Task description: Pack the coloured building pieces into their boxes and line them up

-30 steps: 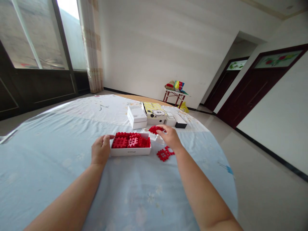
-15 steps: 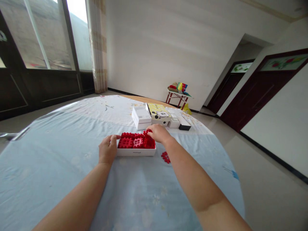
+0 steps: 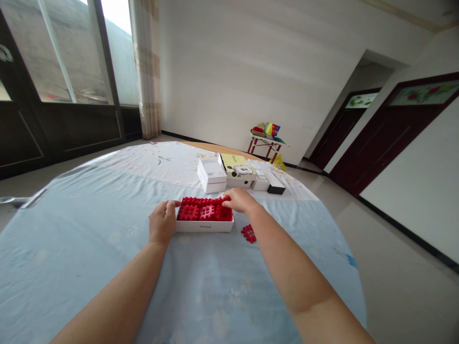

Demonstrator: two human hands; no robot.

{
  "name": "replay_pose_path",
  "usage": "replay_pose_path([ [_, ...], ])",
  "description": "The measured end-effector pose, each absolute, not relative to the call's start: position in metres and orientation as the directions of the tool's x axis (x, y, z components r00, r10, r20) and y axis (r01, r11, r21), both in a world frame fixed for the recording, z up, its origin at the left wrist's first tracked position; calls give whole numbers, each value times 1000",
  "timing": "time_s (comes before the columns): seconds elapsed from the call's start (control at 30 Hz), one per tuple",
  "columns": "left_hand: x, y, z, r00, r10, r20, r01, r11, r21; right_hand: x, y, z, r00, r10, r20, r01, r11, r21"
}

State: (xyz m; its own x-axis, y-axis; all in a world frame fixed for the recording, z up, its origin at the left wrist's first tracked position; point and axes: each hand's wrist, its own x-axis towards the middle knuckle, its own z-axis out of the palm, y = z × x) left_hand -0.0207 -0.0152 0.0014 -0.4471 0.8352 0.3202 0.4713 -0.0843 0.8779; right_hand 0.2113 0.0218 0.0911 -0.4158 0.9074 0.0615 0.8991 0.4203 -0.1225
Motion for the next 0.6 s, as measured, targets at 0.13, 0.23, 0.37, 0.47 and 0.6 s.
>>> replay_pose_path([
  [0.13, -21, -15, 0, -447, 833, 328, 478, -88, 874, 209, 17, 96, -401, 908, 119, 903, 414, -111],
  [0.23, -21, -15, 0, -446, 836, 319, 470, -84, 879, 207, 15, 98, -426, 891, 159, 885, 447, -129],
  [0.37, -21, -14, 1, -446, 838, 313, 466, -80, 881, 205, 15, 97, -419, 887, 194, 894, 440, -86],
  [0.47, -20, -15, 2, -448, 838, 312, 467, -78, 881, 205, 16, 95, -412, 889, 200, 895, 436, -93],
  [0.6, -20, -16, 3, -444, 840, 312, 466, -81, 881, 205, 17, 96, -428, 892, 149, 887, 445, -119],
])
